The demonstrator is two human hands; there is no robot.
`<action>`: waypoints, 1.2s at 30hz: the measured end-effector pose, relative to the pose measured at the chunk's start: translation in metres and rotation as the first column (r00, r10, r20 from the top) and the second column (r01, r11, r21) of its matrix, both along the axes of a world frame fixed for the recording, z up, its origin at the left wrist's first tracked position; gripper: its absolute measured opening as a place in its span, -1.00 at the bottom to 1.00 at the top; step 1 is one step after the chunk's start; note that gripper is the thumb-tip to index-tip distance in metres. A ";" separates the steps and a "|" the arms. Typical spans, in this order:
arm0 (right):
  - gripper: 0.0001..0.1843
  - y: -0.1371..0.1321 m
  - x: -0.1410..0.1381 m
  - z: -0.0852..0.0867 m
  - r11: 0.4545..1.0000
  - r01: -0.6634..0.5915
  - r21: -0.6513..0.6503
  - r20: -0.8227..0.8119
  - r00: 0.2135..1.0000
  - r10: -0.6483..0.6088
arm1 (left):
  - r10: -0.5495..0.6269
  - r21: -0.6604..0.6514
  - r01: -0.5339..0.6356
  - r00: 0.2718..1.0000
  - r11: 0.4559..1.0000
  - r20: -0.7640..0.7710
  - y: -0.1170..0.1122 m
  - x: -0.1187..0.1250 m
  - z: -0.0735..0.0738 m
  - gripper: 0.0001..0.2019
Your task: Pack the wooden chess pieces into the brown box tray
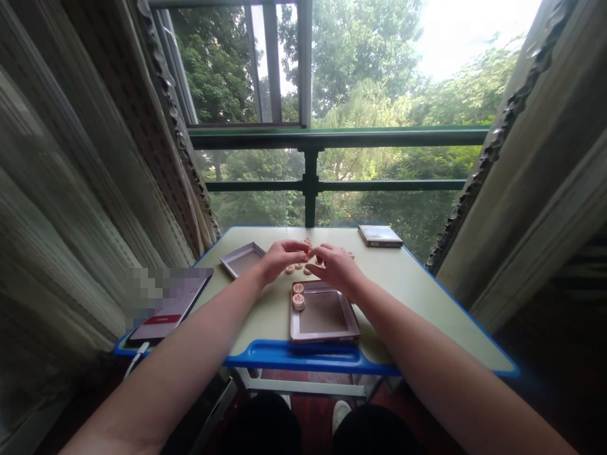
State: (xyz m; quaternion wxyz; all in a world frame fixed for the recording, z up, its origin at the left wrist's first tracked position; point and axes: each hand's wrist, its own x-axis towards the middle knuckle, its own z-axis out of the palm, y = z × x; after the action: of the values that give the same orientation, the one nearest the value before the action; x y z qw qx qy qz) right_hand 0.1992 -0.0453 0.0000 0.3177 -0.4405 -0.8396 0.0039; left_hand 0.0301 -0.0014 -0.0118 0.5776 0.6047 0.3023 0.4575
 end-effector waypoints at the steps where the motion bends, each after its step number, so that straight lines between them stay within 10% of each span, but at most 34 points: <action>1: -0.84 0.001 0.000 -0.001 1.000 -0.001 -0.002 -0.011 1.000 0.001 | -0.033 -0.009 0.033 0.999 0.999 -0.016 0.000 0.000 -0.001 -0.65; 21: -0.80 -0.006 -0.001 0.016 0.983 0.114 -0.141 -0.016 0.993 -0.118 | 0.083 0.082 -0.076 0.993 0.994 -0.087 -0.003 0.002 0.004 -0.81; 25: -0.76 -0.014 0.001 0.022 0.957 0.108 -0.270 0.193 0.980 -0.056 | 0.493 0.491 -0.312 0.818 0.813 -0.297 0.000 -0.003 0.001 -0.84; 28: -0.77 -0.024 0.001 0.026 0.908 0.050 -0.416 0.345 0.933 0.107 | 0.656 0.730 -0.241 0.666 0.639 -0.354 0.003 -0.009 -0.001 -0.82; 36: -0.60 -0.037 -0.001 0.035 0.804 0.050 -0.593 0.440 0.855 0.272 | 0.812 0.880 -0.166 0.489 0.444 -0.318 0.016 -0.020 -0.008 -0.82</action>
State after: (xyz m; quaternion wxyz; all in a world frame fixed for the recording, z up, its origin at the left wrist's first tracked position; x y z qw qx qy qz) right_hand 0.1981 -0.0826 0.0350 -0.0654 -0.4496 -0.8753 0.1657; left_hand 0.0100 0.0149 -0.0199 -0.0805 0.7772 0.4581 0.4237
